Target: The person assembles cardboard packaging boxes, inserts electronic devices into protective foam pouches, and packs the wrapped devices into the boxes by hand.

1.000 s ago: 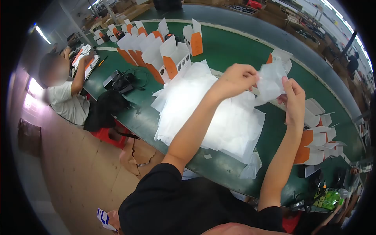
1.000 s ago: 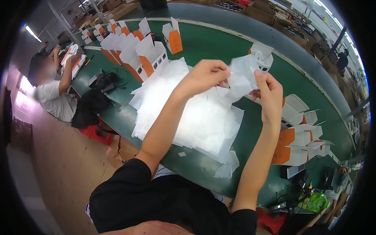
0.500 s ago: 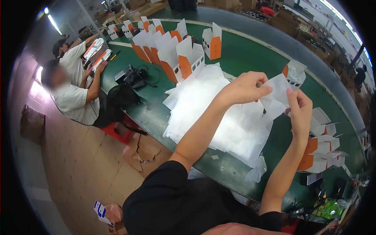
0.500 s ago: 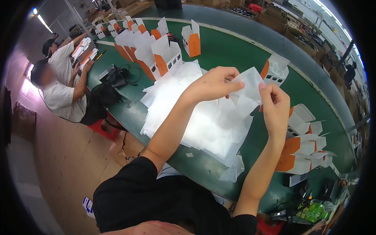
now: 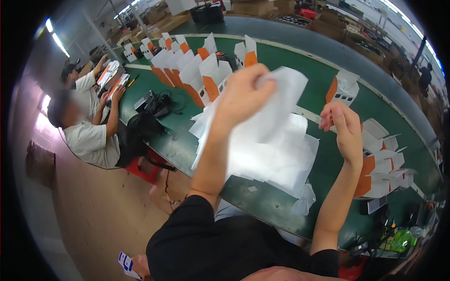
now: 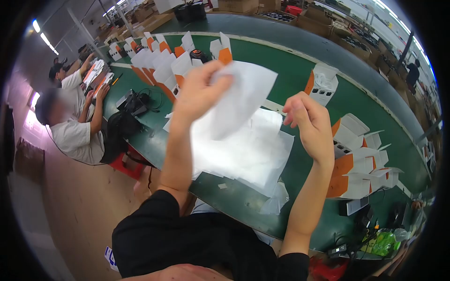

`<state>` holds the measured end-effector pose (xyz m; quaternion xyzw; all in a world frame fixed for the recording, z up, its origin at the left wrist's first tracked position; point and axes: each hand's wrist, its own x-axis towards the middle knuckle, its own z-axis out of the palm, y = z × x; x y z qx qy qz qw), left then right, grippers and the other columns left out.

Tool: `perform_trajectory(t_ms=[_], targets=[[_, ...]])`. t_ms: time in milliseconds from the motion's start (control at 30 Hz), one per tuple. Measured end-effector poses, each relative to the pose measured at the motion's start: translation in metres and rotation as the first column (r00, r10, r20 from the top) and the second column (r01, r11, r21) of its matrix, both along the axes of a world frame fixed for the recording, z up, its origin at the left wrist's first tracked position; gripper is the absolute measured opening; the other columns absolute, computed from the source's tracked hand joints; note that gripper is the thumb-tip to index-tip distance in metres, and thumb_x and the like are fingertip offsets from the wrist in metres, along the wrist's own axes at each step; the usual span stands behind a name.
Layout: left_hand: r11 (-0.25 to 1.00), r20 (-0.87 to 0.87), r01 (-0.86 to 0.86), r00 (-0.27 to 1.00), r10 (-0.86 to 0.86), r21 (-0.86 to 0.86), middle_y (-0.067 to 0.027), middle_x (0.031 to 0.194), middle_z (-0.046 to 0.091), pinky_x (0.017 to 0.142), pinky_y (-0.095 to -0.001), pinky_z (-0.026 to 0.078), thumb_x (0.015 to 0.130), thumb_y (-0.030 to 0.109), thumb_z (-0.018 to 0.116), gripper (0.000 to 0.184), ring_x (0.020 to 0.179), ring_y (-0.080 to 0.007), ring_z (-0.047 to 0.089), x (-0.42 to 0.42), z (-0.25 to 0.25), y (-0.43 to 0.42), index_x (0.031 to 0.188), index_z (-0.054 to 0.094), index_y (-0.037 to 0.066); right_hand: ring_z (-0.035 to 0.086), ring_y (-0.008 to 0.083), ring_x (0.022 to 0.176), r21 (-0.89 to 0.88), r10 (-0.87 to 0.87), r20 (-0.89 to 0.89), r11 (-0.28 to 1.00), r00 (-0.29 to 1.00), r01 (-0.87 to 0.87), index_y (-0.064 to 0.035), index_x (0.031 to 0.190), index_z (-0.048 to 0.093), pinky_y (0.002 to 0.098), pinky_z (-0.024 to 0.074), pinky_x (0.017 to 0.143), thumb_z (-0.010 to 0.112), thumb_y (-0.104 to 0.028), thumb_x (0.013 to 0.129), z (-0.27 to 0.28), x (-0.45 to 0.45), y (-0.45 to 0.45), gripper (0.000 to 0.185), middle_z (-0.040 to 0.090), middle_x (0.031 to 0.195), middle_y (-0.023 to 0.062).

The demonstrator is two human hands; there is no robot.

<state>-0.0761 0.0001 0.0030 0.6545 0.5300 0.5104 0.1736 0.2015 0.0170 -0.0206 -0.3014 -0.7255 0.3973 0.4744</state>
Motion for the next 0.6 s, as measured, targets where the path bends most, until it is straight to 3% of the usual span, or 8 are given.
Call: perform_trajectory(t_ms=[100, 167, 233, 300, 400, 467, 533, 600], targets=[[0.970, -0.266, -0.235, 0.933, 0.241, 0.055, -0.0122, 0.070, 0.058, 0.061, -0.0343, 0.046, 0.088, 0.021, 0.069, 0.023, 0.065, -0.0157, 0.053, -0.040, 0.025, -0.025, 0.096, 0.068, -0.001, 0.059, 0.0088, 0.072, -0.005, -0.037, 0.050, 0.999, 0.998, 0.037, -0.0031, 0.091, 0.066, 0.0263, 0.0449, 0.066, 0.055, -0.033, 0.109, 0.002, 0.005, 0.000, 0.037, 0.062, 0.077, 0.0003], [0.956, -0.346, -0.235, 0.895, 0.283, 0.175, -0.0144, 0.069, 0.056, 0.061, -0.0340, 0.045, 0.086, 0.018, 0.069, 0.022, 0.062, -0.0187, 0.049, -0.073, 0.029, -0.036, 0.097, 0.067, -0.001, 0.059, 0.0085, 0.071, -0.018, -0.080, 0.082, 0.996, 0.993, 0.082, -0.0029, 0.091, 0.066, 0.0265, 0.0446, 0.065, 0.057, -0.034, 0.108, 0.004, 0.005, 0.000, 0.036, 0.063, 0.075, 0.0008], [0.938, -0.283, -0.313, 0.895, 0.345, 0.152, -0.0163, 0.067, 0.056, 0.060, -0.0344, 0.046, 0.085, 0.016, 0.069, 0.020, 0.059, -0.0215, 0.049, -0.063, 0.044, -0.064, 0.094, 0.065, -0.002, 0.059, 0.0083, 0.071, -0.030, -0.100, 0.080, 0.994, 0.992, 0.103, -0.0027, 0.092, 0.067, 0.0262, 0.0442, 0.065, 0.059, -0.035, 0.107, 0.004, 0.003, 0.000, 0.036, 0.063, 0.075, 0.0012], [0.944, -0.448, -0.325, 0.835, 0.318, 0.064, -0.0159, 0.067, 0.059, 0.059, -0.0353, 0.048, 0.084, 0.015, 0.070, 0.017, 0.058, -0.0237, 0.055, -0.064, 0.034, -0.078, 0.089, 0.064, 0.000, 0.058, 0.0080, 0.071, -0.041, -0.092, 0.042, 0.995, 0.995, 0.093, -0.0025, 0.093, 0.067, 0.0257, 0.0438, 0.065, 0.062, -0.036, 0.106, 0.003, -0.002, -0.001, 0.036, 0.064, 0.075, 0.0016], [0.982, -0.395, -0.163, 0.912, 0.112, -0.098, -0.0167, 0.073, 0.068, 0.065, -0.0423, 0.053, 0.086, 0.023, 0.069, 0.020, 0.066, -0.0334, 0.068, -0.038, -0.027, -0.064, 0.089, 0.067, 0.003, 0.058, 0.0085, 0.072, -0.065, -0.113, 0.152, 0.990, 0.982, 0.124, -0.0019, 0.094, 0.068, 0.0260, 0.0456, 0.068, 0.068, -0.032, 0.102, -0.003, -0.009, 0.007, 0.031, 0.066, 0.080, 0.0021], [0.983, -0.418, -0.111, 0.907, 0.040, -0.148, -0.0171, 0.077, 0.071, 0.069, -0.0456, 0.055, 0.086, 0.025, 0.070, 0.023, 0.072, -0.0391, 0.071, -0.034, -0.097, -0.037, 0.095, 0.068, 0.004, 0.059, 0.0093, 0.073, 0.083, -0.183, 0.180, 0.982, 0.966, 0.171, -0.0017, 0.094, 0.068, 0.0269, 0.0474, 0.069, 0.072, -0.028, 0.099, -0.010, -0.027, 0.025, 0.027, 0.067, 0.082, 0.0023], [0.955, -0.343, -0.196, 0.933, 0.112, -0.223, -0.0172, 0.075, 0.070, 0.067, -0.0424, 0.055, 0.087, 0.023, 0.071, 0.023, 0.069, -0.0357, 0.070, -0.028, -0.123, -0.024, 0.094, 0.068, 0.001, 0.060, 0.0113, 0.074, 0.172, -0.212, 0.209, 0.969, 0.955, 0.177, -0.0012, 0.098, 0.069, 0.0283, 0.0499, 0.073, 0.075, -0.021, 0.095, -0.010, -0.055, 0.052, 0.021, 0.068, 0.083, 0.0041], [0.941, -0.261, -0.232, 0.951, 0.166, -0.246, -0.0167, 0.073, 0.069, 0.065, -0.0405, 0.054, 0.087, 0.021, 0.072, 0.023, 0.066, -0.0334, 0.069, -0.028, -0.145, -0.011, 0.092, 0.067, 0.000, 0.062, 0.0171, 0.075, 0.231, -0.192, 0.287, 0.965, 0.938, 0.127, -0.0010, 0.102, 0.070, 0.0316, 0.0520, 0.075, 0.076, -0.026, 0.094, -0.002, -0.096, 0.092, 0.027, 0.071, 0.085, 0.0071]])
